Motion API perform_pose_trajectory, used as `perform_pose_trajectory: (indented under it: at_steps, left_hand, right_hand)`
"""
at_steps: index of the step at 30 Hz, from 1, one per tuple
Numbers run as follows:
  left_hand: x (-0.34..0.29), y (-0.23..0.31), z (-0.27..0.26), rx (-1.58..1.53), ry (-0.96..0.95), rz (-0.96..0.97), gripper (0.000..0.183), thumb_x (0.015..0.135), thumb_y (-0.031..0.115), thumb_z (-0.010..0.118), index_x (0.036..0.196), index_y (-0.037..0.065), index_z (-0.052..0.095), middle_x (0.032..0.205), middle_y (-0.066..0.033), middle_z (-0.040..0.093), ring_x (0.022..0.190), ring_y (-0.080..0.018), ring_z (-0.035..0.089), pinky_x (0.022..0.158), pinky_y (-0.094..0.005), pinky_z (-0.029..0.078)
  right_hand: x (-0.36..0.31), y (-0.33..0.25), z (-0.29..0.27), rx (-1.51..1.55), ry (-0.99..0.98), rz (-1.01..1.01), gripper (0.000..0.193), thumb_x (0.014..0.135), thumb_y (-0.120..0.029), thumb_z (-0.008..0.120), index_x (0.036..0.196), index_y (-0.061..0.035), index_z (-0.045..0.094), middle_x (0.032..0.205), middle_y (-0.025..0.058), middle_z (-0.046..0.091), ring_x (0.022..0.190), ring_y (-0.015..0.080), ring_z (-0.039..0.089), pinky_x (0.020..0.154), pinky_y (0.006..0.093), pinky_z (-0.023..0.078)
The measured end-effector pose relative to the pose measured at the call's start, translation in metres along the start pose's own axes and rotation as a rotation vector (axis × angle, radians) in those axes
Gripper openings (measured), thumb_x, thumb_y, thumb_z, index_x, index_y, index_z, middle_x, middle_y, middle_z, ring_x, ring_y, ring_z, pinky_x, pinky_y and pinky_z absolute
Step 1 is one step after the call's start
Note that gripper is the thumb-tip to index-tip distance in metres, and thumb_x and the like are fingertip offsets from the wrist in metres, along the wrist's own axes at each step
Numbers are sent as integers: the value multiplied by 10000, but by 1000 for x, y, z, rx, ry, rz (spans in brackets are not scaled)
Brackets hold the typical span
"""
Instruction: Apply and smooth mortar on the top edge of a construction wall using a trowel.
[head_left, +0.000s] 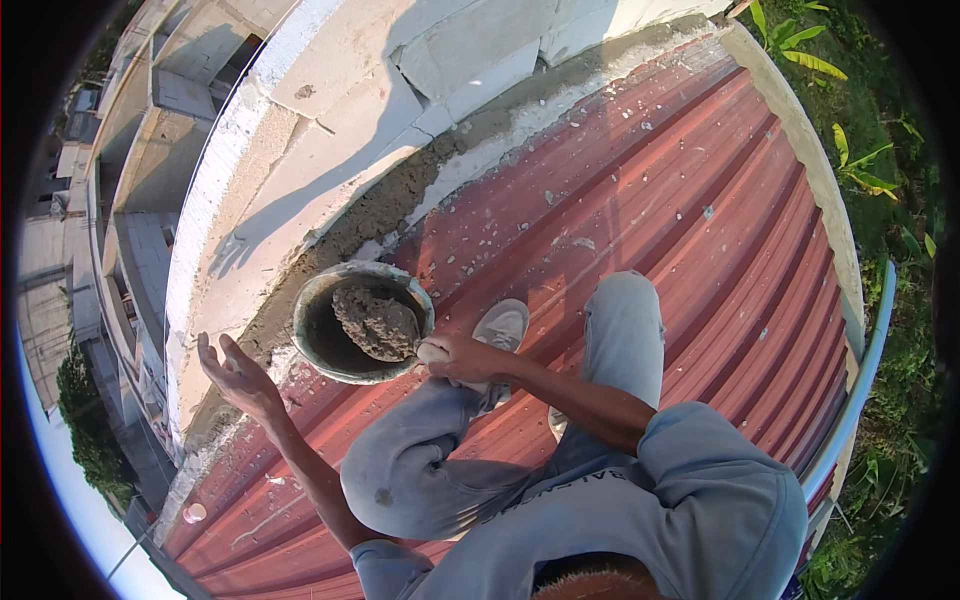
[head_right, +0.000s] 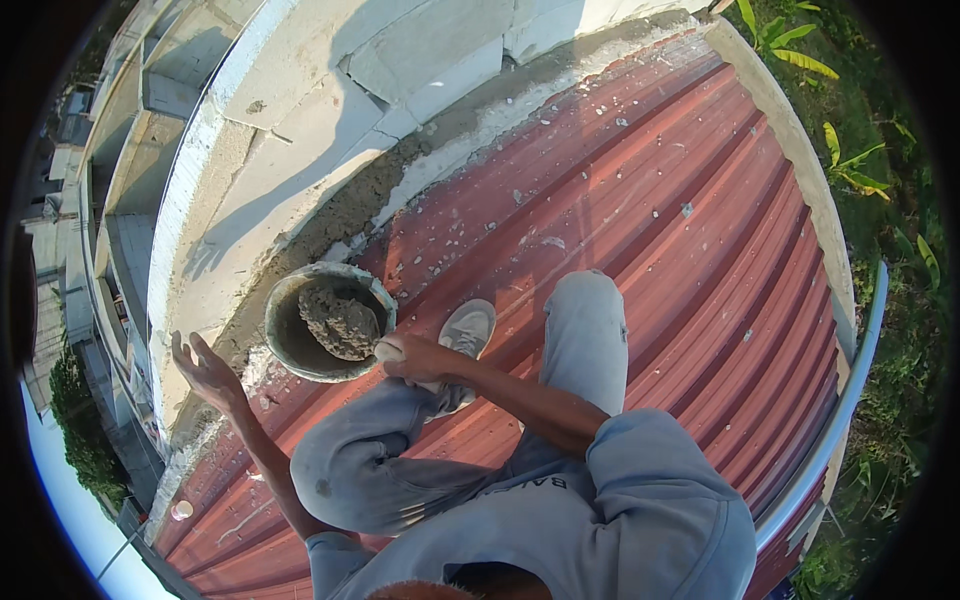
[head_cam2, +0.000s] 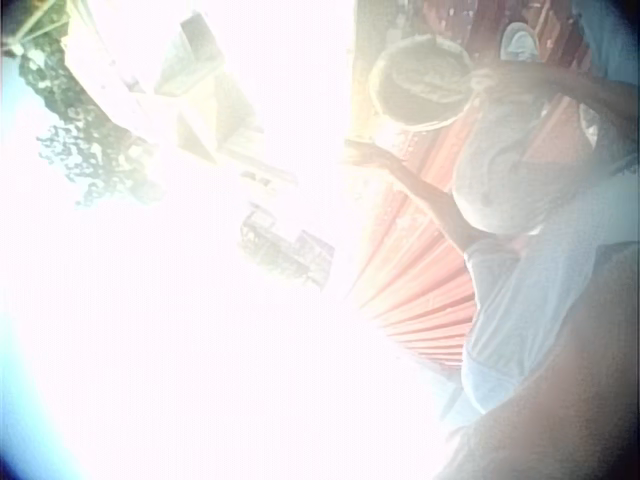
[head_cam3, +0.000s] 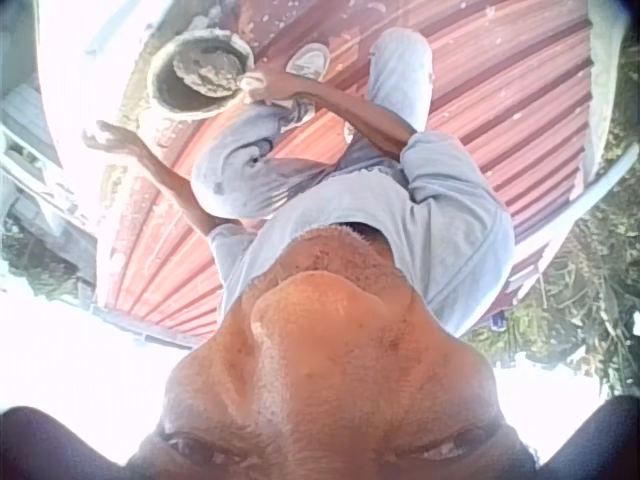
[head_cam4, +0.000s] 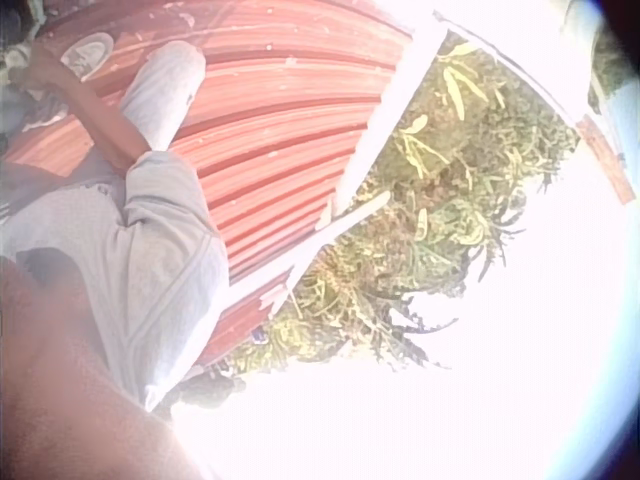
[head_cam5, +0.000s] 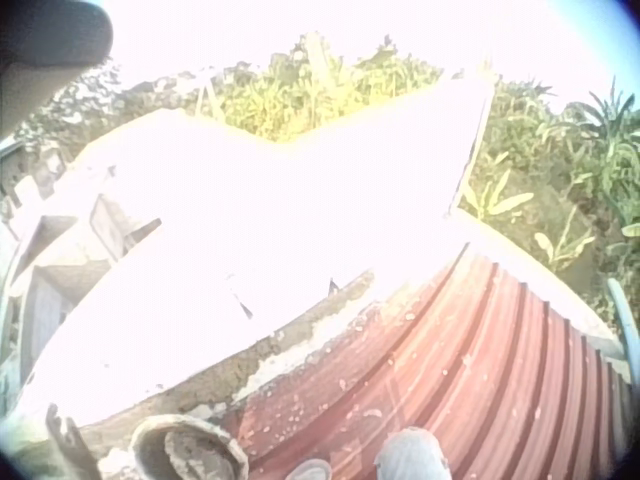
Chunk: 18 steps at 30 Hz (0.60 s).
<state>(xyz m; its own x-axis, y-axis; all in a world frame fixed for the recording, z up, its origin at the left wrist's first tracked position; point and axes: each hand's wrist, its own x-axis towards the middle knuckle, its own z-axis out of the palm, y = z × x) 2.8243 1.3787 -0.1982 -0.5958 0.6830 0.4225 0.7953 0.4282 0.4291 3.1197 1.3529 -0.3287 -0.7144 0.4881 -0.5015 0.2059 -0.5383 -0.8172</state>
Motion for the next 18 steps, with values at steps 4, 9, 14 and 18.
perform_pose_trajectory:
  at_steps: [4,9,14,18]
  left_hand:
    - [133,94,-8,-65,46,382,561,973,421,494,1318,-21,480,1308,-242,521,1200,-357,524,1009,-452,409]
    - [246,99,84,-176,-309,1038,668,958,561,415,1401,62,430,1368,-260,462,1319,-361,408,1060,-444,352]
    - [197,143,118,-181,-519,340,763,956,637,285,1359,18,471,1365,-209,494,1303,-345,428,1073,-391,324]
    - [199,140,108,-132,-485,270,807,939,661,296,1336,-14,491,1323,-239,523,1278,-362,454,1056,-402,335]
  right_hand:
    - [-30,-27,-5,219,136,-75,467,847,-186,592,1244,38,486,780,59,576,581,124,559,545,286,463]
    - [-62,-66,-34,565,555,-176,440,871,-126,577,1266,33,466,805,42,565,603,91,558,529,271,469]
    - [-63,-95,-92,476,1010,-362,465,861,-106,586,1275,29,424,823,56,557,598,103,555,527,271,481]
    - [2,-120,-117,530,1416,-391,457,861,-97,579,1255,0,368,881,92,560,648,112,571,535,271,494]
